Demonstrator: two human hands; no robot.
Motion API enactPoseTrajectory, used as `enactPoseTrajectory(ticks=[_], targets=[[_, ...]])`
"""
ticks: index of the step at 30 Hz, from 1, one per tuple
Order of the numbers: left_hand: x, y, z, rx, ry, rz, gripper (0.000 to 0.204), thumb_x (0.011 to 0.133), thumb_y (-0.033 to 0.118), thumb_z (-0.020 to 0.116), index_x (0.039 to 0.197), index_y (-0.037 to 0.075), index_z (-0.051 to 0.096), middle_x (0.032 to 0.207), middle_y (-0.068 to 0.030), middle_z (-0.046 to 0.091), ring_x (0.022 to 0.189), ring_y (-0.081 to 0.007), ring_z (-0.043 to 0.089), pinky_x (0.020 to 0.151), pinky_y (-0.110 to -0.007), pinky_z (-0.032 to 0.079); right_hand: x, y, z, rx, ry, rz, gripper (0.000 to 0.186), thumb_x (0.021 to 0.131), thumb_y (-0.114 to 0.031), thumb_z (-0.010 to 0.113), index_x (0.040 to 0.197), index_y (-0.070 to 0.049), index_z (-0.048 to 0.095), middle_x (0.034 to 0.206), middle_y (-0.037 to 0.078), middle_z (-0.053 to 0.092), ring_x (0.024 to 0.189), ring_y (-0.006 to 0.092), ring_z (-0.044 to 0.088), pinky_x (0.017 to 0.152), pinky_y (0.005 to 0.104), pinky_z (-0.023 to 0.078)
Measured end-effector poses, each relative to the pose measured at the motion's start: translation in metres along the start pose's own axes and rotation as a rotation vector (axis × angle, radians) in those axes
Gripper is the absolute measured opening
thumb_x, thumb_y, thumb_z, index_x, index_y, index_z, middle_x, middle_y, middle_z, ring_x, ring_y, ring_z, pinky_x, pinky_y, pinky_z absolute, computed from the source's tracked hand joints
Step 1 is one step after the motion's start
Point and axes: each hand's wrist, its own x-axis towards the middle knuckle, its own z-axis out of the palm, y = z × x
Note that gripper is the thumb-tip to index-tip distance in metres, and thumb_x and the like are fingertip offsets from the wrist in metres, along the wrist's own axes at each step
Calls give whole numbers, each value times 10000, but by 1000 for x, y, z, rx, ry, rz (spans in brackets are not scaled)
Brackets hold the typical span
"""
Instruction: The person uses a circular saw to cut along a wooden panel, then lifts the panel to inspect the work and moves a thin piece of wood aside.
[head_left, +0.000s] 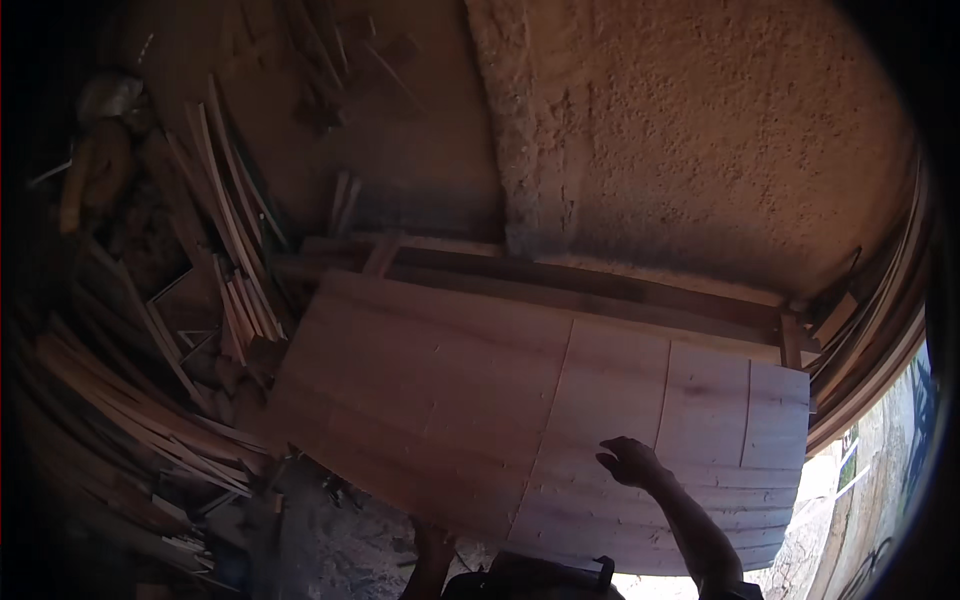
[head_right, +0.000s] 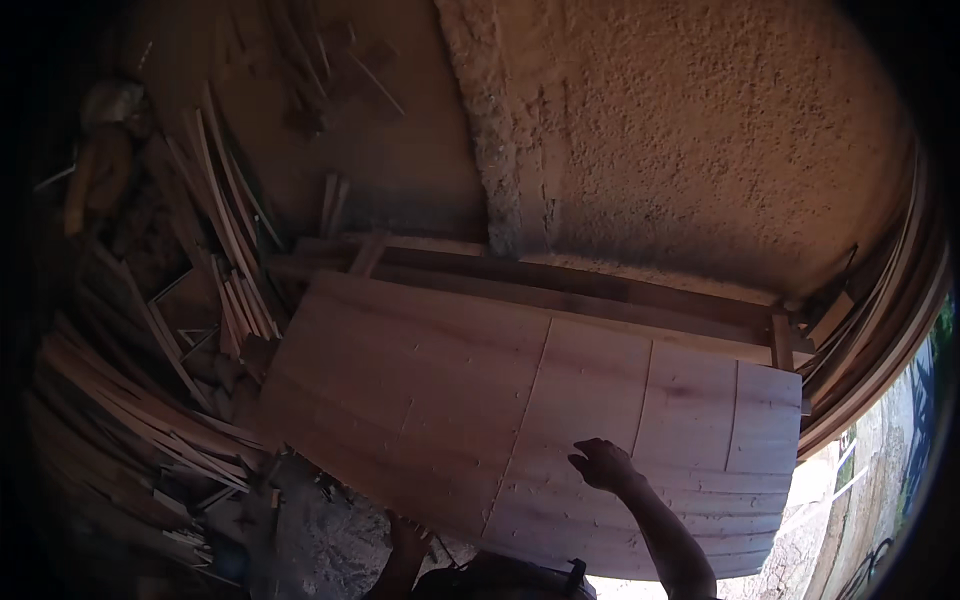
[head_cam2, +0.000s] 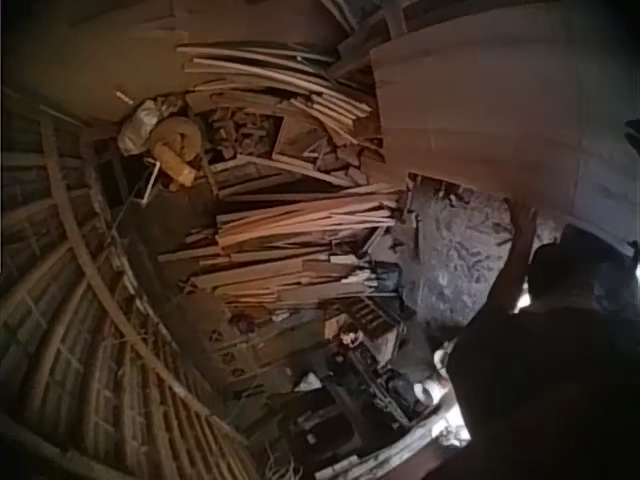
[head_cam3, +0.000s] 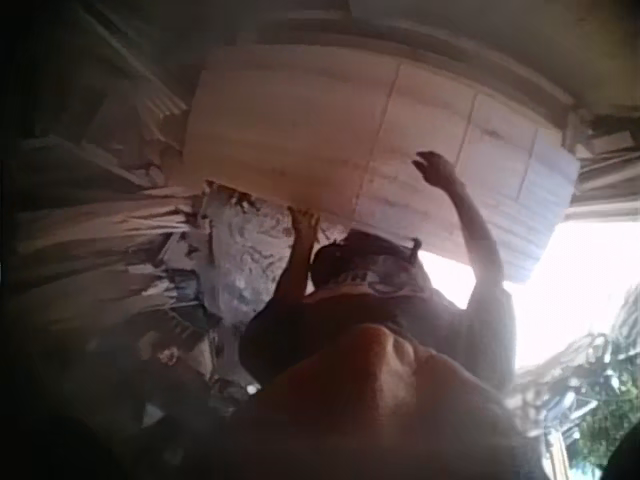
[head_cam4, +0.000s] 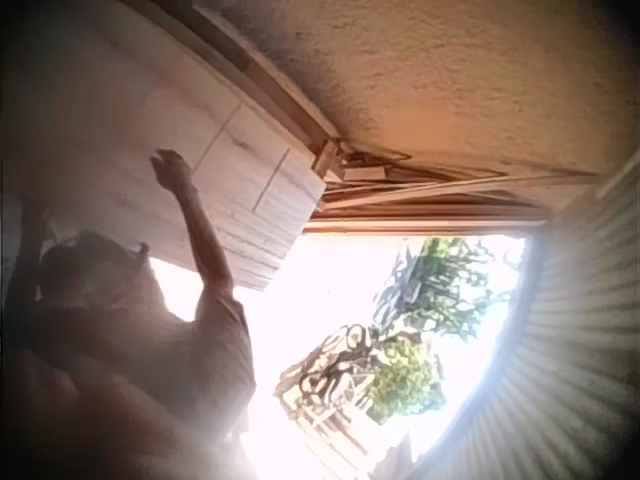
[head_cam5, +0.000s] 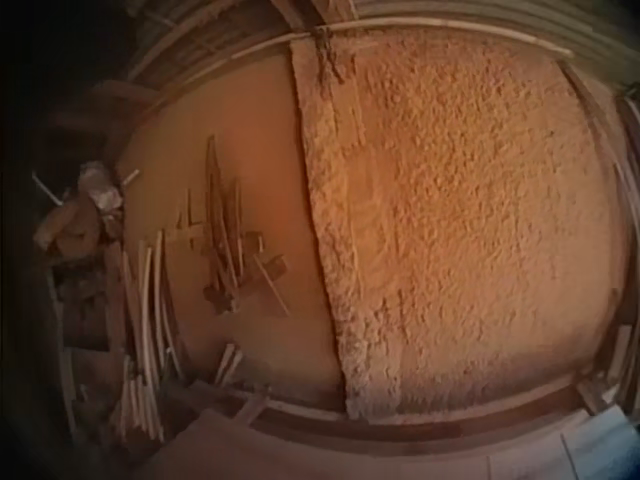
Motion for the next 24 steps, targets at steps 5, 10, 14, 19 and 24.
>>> enactPoseTrajectory(ticks=[5,10,14,19,24], targets=[[7,-20,19,-70,-8,57,882,949,764,388,1548,126,281,1520,-127,398,1375,-337,427,1103,-573,342,133,28,-51,-188,371,-38,424,944,-295,647,1296,-59,622,1432,214,513,1308,410,492,1032,534,441],[24,-52,-7,276,-225,397,868,946,782,279,1555,165,292,1520,-71,446,1376,-294,458,1109,-517,391,224,42,-82,-320,320,159,518,975,-467,538,1231,-34,662,1317,254,599,1233,433,556,1024,509,450],[-1,-32,31,-158,-244,118,874,936,800,255,1546,178,331,1496,-54,479,1354,-282,482,1108,-474,414,254,64,-104,-255,49,288,677,962,-622,449,1037,-18,745,1072,295,688,1084,428,655,963,518,471],[2,-21,47,-227,-227,75,876,937,804,259,1541,176,340,1490,-53,478,1349,-285,480,1109,-473,412,276,88,-98,-167,58,296,794,933,-696,447,838,34,745,933,325,688,987,424,687,864,503,500],[3,-16,50,-230,-246,67,873,937,803,263,1540,176,341,1493,-54,468,1352,-286,470,1109,-476,410,260,98,-109,-109,104,190,796,935,-684,458,699,42,683,704,310,620,718,401,673,710,530,484]])
